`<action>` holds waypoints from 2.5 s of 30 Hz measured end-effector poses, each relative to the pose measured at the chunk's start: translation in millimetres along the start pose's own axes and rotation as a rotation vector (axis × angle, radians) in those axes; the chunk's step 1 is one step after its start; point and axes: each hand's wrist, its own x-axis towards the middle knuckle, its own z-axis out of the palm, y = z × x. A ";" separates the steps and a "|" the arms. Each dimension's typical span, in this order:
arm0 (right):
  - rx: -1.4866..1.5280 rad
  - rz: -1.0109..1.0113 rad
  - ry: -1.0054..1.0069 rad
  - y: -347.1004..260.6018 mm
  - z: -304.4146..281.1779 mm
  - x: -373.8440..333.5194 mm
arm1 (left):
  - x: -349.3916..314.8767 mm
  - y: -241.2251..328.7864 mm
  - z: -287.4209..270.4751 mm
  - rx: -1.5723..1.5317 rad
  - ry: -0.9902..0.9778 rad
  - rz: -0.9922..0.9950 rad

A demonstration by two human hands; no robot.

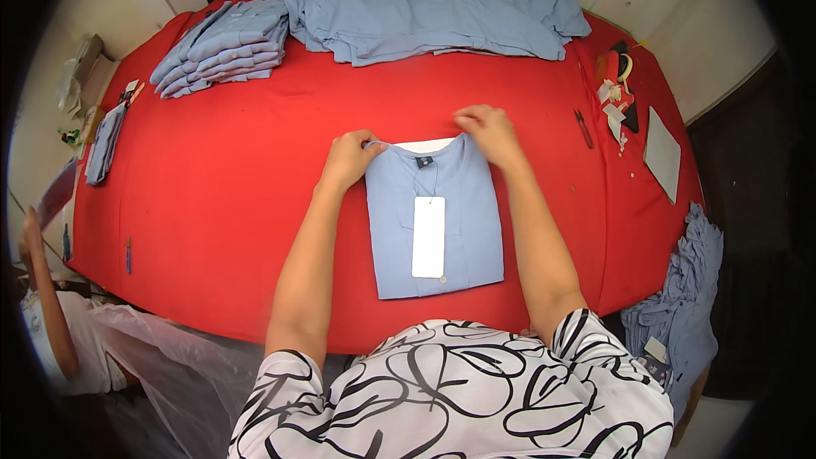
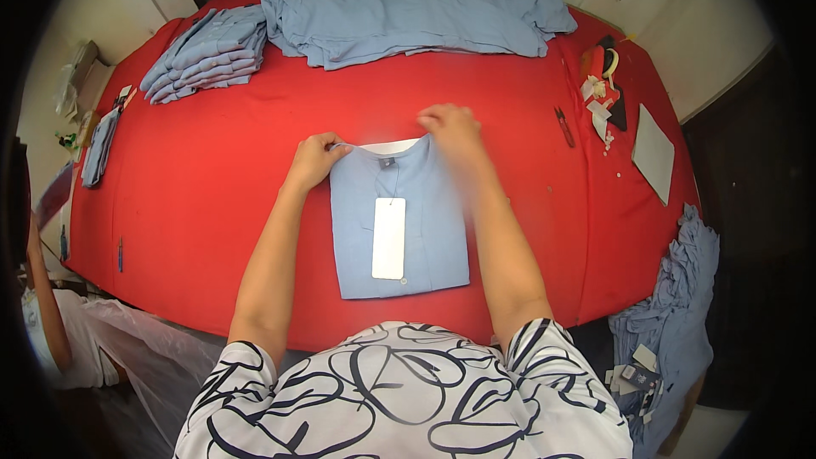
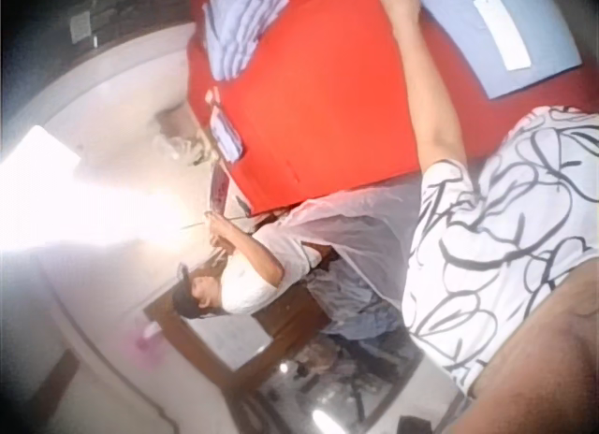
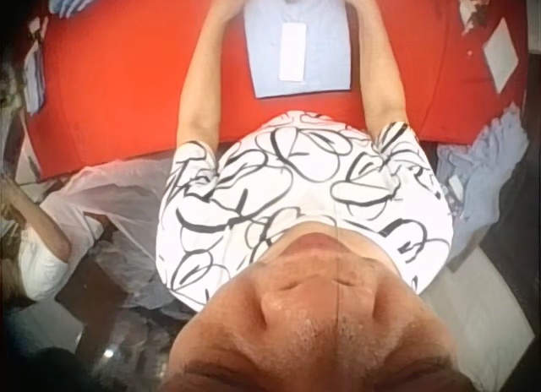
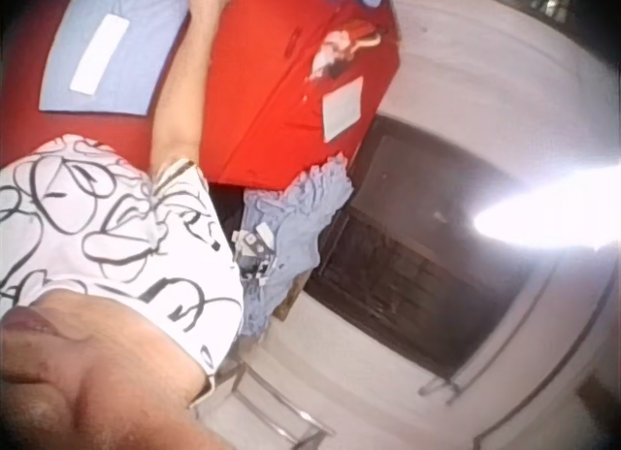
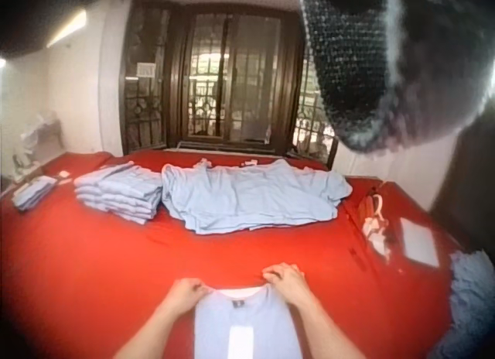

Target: The person folds several blue shirts on a red table using a cardboard guide, placing each folded shirt into a stack and starting on a new one.

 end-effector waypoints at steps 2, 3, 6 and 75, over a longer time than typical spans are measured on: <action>0.272 0.139 -0.105 24.1 -28.9 -3.6 | -3.4 5.1 11.0 0.271 0.293 0.283; 0.323 0.216 -0.165 31.0 -36.1 -6.9 | -3.9 9.3 19.1 0.404 0.438 0.426; 0.303 0.248 -0.208 23.2 -23.0 -19.8 | -1.6 43.7 59.2 0.385 0.244 0.459; -0.035 0.064 -0.237 -75.6 -10.7 -130.6 | 6.2 -24.0 16.2 -0.166 0.090 0.152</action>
